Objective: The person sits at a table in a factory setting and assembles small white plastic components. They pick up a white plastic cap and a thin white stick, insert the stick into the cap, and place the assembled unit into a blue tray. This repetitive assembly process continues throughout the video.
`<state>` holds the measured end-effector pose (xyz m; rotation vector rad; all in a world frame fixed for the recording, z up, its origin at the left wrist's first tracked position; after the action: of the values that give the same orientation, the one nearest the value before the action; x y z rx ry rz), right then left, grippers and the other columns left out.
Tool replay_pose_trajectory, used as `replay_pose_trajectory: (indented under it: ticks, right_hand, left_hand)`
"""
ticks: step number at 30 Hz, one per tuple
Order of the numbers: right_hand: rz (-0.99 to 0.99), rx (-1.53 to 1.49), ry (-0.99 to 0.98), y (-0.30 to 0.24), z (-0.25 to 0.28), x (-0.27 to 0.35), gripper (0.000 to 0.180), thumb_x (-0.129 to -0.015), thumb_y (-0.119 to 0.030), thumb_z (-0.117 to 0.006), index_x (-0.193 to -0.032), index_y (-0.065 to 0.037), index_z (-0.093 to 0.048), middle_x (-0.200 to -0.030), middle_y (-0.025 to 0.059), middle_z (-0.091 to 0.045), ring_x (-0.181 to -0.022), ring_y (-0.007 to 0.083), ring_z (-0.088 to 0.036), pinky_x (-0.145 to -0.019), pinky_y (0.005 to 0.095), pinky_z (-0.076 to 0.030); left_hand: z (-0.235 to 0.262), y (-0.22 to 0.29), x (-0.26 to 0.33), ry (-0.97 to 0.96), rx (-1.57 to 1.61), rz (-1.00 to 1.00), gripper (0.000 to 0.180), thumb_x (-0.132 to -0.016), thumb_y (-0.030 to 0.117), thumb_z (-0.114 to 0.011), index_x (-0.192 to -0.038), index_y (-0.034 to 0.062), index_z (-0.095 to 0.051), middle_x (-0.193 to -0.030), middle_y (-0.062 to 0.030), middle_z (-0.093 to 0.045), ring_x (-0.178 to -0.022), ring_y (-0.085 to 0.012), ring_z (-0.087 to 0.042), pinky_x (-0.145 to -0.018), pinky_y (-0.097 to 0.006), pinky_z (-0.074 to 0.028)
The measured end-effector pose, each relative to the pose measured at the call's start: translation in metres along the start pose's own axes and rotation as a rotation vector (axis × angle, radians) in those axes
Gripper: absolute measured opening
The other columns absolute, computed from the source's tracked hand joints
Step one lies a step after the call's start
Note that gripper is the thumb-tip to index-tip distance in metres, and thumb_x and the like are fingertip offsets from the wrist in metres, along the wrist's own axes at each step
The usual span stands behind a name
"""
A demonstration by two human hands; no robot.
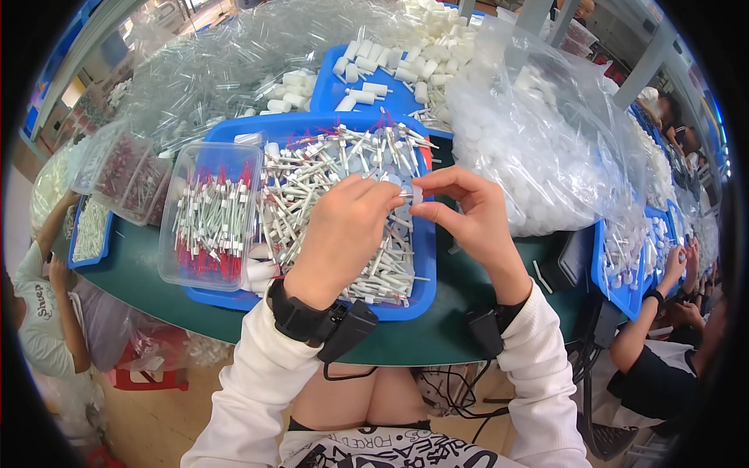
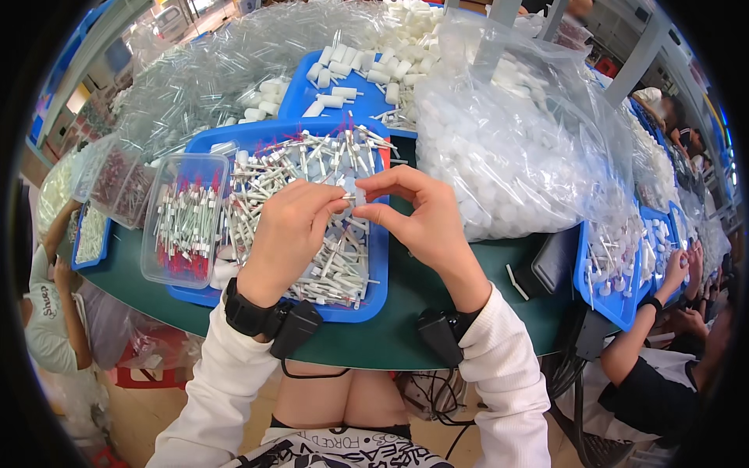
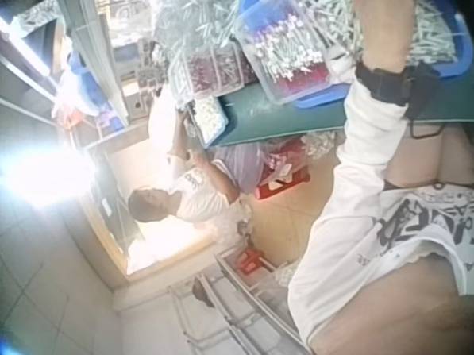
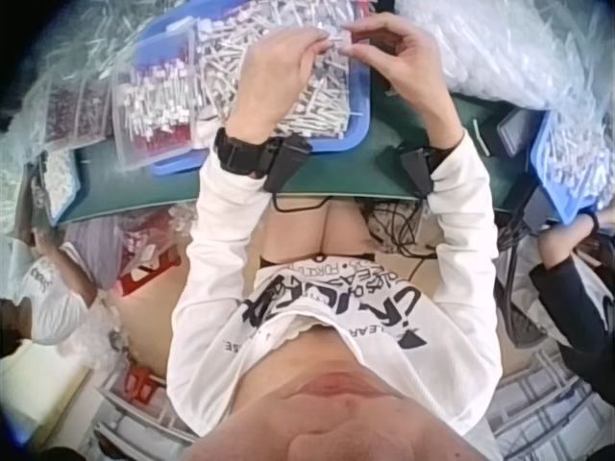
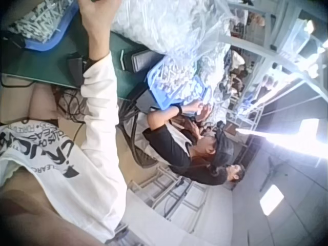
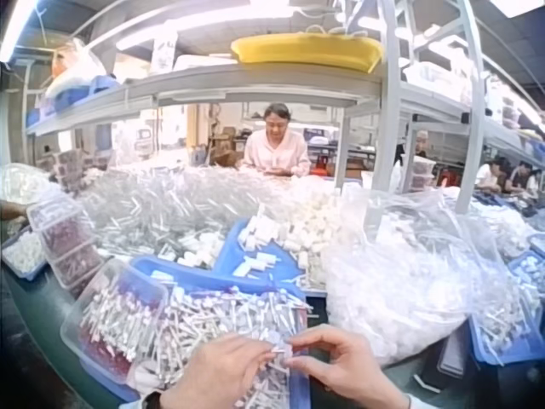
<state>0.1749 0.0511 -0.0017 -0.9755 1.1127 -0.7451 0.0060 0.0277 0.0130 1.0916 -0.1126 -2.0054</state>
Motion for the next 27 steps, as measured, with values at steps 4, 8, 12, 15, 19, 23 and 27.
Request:
replay_pose_trajectory:
  ticks: [4, 8, 12, 15, 19, 23, 27]
  right_hand:
    - [-0.047, -0.002, 0.009, 0.001, 0.001, 0.0, 0.022, -0.073, 0.002, -0.073, -0.094, 0.005, -0.065, -0.095, 0.0099, -0.066, -0.09, 0.0166, -0.064, -0.084, 0.0291, -0.05]
    - [-0.024, 0.02, -0.008, 0.0, 0.002, 0.002, 0.019, -0.073, 0.003, -0.072, -0.092, 0.004, -0.066, -0.095, 0.0103, -0.067, -0.09, 0.0166, -0.064, -0.083, 0.0286, -0.051]
    - [0.018, 0.047, 0.009, 0.001, -0.001, 0.002, 0.019, -0.073, 0.003, -0.072, -0.091, 0.004, -0.067, -0.092, 0.0096, -0.067, -0.09, 0.0167, -0.065, -0.08, 0.0279, -0.052]
    - [0.015, 0.102, 0.008, 0.002, -0.002, 0.002, 0.02, -0.074, 0.003, -0.072, -0.093, 0.004, -0.067, -0.092, 0.0098, -0.068, -0.087, 0.0162, -0.066, -0.078, 0.0269, -0.053]
    - [-0.126, -0.137, 0.023, 0.004, 0.001, 0.001, 0.02, -0.075, 0.004, -0.071, -0.094, 0.005, -0.066, -0.093, 0.0117, -0.068, -0.084, 0.0156, -0.066, -0.076, 0.0259, -0.053]
    - [-0.147, -0.206, 0.024, 0.001, -0.002, 0.002, 0.021, -0.076, 0.004, -0.071, -0.096, 0.006, -0.066, -0.093, 0.0128, -0.068, -0.083, 0.0154, -0.067, -0.075, 0.025, -0.053]
    - [-0.128, -0.23, 0.031, 0.003, -0.002, 0.003, 0.021, -0.076, 0.004, -0.07, -0.097, 0.006, -0.066, -0.092, 0.0126, -0.068, -0.084, 0.015, -0.066, -0.073, 0.0242, -0.053]
  left_hand:
    - [0.0, 0.001, 0.0, 0.002, -0.029, -0.053, 0.008, -0.075, -0.001, -0.065, -0.083, 0.0003, -0.063, -0.072, -0.0115, -0.062, -0.066, -0.0282, -0.057, -0.059, -0.037, -0.045]
    - [0.0, 0.006, 0.001, 0.008, -0.063, -0.079, 0.011, -0.073, -0.003, -0.064, -0.084, 0.0006, -0.063, -0.071, -0.0111, -0.06, -0.066, -0.0284, -0.056, -0.058, -0.038, -0.045]
    - [-0.001, 0.007, 0.002, 0.001, -0.139, -0.096, 0.013, -0.072, -0.004, -0.064, -0.084, 0.0007, -0.063, -0.07, -0.0108, -0.059, -0.066, -0.0284, -0.055, -0.058, -0.038, -0.044]
    - [-0.001, 0.009, 0.002, 0.01, -0.159, -0.113, 0.013, -0.072, -0.005, -0.064, -0.084, 0.0004, -0.063, -0.07, -0.0107, -0.059, -0.066, -0.0285, -0.055, -0.057, -0.038, -0.044]
    - [-0.001, 0.012, 0.0, 0.077, -0.099, -0.109, 0.015, -0.071, -0.006, -0.065, -0.085, -0.0002, -0.063, -0.072, -0.0109, -0.06, -0.065, -0.0283, -0.055, -0.057, -0.037, -0.044]
    - [0.001, 0.013, 0.002, 0.084, -0.117, -0.131, 0.021, -0.068, -0.005, -0.061, -0.087, 0.0015, -0.061, -0.072, -0.0087, -0.058, -0.068, -0.0256, -0.055, -0.061, -0.035, -0.045]
    - [0.001, 0.015, 0.0, 0.102, -0.116, -0.14, 0.016, -0.072, -0.006, -0.065, -0.087, -0.0006, -0.064, -0.074, -0.0111, -0.062, -0.065, -0.0276, -0.056, -0.057, -0.035, -0.045]
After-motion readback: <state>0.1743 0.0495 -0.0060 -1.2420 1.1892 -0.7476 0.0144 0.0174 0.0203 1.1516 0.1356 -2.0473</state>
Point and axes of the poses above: each hand's wrist, its own x-axis away from the middle knuckle, its own z-axis out of the back of the hand, y = z × x, the point moved 3 cm from there along -x, towards the middle knuckle
